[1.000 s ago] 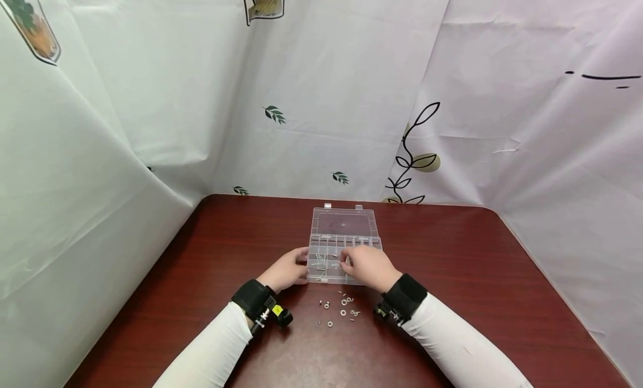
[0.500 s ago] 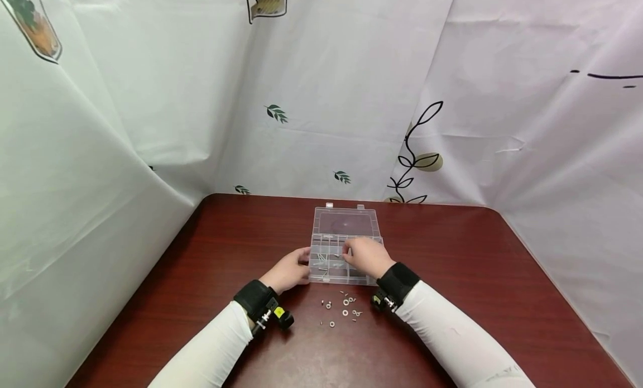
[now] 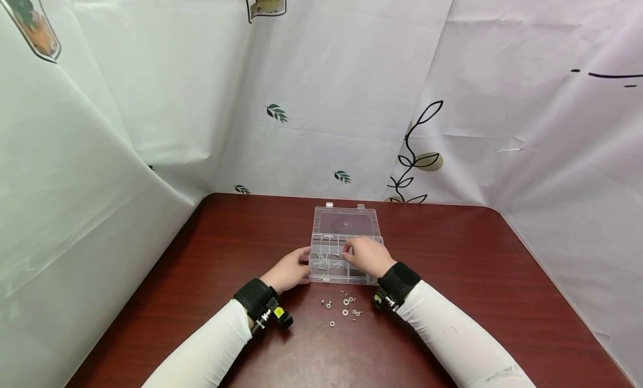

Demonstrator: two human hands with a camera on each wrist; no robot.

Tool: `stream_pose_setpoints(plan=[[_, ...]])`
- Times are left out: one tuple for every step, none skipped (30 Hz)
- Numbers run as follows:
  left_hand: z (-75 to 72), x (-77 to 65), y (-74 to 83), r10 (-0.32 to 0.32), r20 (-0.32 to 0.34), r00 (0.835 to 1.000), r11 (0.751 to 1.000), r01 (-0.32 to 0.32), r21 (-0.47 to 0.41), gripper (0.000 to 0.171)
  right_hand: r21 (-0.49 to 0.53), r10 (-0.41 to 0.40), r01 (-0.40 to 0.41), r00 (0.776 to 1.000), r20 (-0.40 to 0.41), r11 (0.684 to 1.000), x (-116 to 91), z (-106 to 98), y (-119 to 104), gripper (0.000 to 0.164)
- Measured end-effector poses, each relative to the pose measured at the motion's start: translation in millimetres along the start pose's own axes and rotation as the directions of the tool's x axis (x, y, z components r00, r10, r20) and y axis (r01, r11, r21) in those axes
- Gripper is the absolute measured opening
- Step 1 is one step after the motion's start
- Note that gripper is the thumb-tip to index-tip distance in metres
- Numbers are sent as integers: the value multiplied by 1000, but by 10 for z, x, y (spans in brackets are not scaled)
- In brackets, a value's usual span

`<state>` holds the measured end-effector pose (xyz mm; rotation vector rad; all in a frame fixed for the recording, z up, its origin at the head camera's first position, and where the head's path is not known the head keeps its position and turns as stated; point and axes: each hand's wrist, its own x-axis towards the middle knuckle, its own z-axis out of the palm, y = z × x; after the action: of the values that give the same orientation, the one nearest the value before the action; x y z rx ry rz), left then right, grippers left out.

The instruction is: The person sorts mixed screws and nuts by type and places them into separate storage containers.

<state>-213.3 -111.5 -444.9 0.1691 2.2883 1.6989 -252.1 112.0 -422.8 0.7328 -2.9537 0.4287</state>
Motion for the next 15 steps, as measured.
stream_pose_setpoints(plan=[[1, 3, -2, -5, -2, 1000, 1000, 5, -1, 68, 5, -1, 1, 1000, -1, 1000, -10, -7, -4, 12], [0, 4, -1, -6, -2, 1000, 1000, 6, -1, 68, 9, -4, 4, 1000, -2, 1000, -20, -15, -9, 12], [-1, 4, -1, -1, -1, 1000, 1000, 1, 1, 68, 12, -6, 6, 1000, -3, 1000, -31, -22, -12, 13], [-2, 5, 0, -2, -2, 1000, 1000, 2, 1, 68, 13, -10, 10, 1000, -5, 1000, -43, -31, -17, 13], [-3, 3, 2, -4, -2, 1000, 1000, 4, 3, 68, 8, -15, 15, 1000, -7, 1000, -58, -38, -20, 14], [-4, 2, 5, -5, -1, 1000, 1000, 5, 3, 68, 3, -19, 19, 1000, -8, 1000, -74, -46, -23, 14], [-6, 0, 8, -6, -3, 1000, 1000, 6, 4, 68, 1, -27, 27, 1000, -12, 1000, -95, -57, -26, 14], [-7, 1, 8, -6, -4, 1000, 1000, 6, 4, 68, 0, -35, 35, 999, -15, 999, -117, -68, -31, 14], [-10, 2, 5, -2, -2, 1000, 1000, 2, 6, 67, -2, -43, 43, 999, -20, 999, -144, -78, -35, 13], [-12, 4, 5, -6, -3, 1000, 1000, 6, 5, 67, -5, -52, 52, 998, -27, 999, -175, -88, -39, 12], [-13, 7, 4, -9, -4, 1000, 1000, 9, 3, 67, -8, -62, 62, 998, -33, 998, -210, -100, -44, 11], [-13, 11, 1, -10, -4, 1000, 1000, 10, 2, 66, -11, -73, 72, 997, -37, 997, -247, -109, -48, 10], [-13, 13, -3, -9, -5, 1000, 1000, 9, 3, 66, -16, -82, 81, 996, -38, 997, -285, -118, -54, 9], [-12, 16, -4, -9, -4, 1000, 1000, 9, 2, 67, -23, -94, 93, 995, -40, 995, -327, -127, -62, 8], [-12, 18, -5, -10, -3, 1000, 1000, 10, 3, 67, -30, -109, 108, 993, -39, 994, -370, -136, -69, 8]])
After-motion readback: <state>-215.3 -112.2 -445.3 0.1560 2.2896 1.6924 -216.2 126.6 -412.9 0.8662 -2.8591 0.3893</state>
